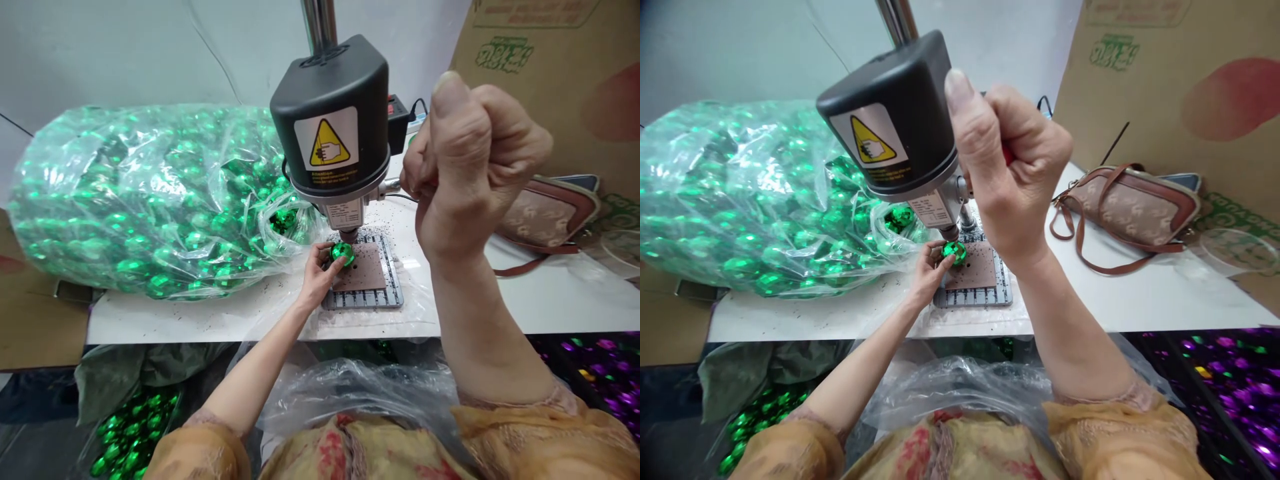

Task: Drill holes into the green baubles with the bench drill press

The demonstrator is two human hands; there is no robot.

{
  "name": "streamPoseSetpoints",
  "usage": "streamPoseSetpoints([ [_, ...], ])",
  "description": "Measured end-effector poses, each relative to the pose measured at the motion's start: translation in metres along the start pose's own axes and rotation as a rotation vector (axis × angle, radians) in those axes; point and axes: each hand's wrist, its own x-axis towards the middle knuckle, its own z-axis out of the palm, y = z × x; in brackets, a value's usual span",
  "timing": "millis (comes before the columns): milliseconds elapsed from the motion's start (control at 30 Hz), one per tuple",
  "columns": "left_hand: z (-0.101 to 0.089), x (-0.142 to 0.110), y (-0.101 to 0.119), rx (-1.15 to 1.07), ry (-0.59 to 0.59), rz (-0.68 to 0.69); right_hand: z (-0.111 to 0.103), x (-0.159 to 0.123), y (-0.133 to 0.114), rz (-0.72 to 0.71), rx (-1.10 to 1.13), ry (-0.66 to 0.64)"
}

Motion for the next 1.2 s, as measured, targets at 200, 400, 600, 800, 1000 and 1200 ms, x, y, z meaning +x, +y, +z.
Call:
streamPoseSetpoints([
  [200, 0.002, -0.001, -0.005, 0.149, 0.002, 0.066, 0.003, 0.001, 0.000, 0.009, -0.021, 0.039],
  [400, 0.004, -0.002, -0.006, 0.309, -0.051, 0.155, 0.002, 0.002, 0.002, -0.012, -0.096, 0.025],
  [600, 0.015, -0.007, -0.001, 0.180, -0.131, 0.164, 0.001, 0.002, 0.002, -0.006, -0.230, 0.001],
  [800, 0.016, -0.008, -0.002, 0.182, -0.117, 0.158, -0.003, -0.008, 0.000, -0.045, -0.156, 0.028],
  [1000, 0.014, -0.009, -0.006, 0.210, -0.128, 0.178, -0.018, -0.029, 0.001, -0.073, -0.146, -0.017],
  [1200, 0.015, -0.009, -0.008, 0.166, -0.150, 0.180, -0.024, -0.033, 0.014, -0.195, -0.100, -0.024],
])
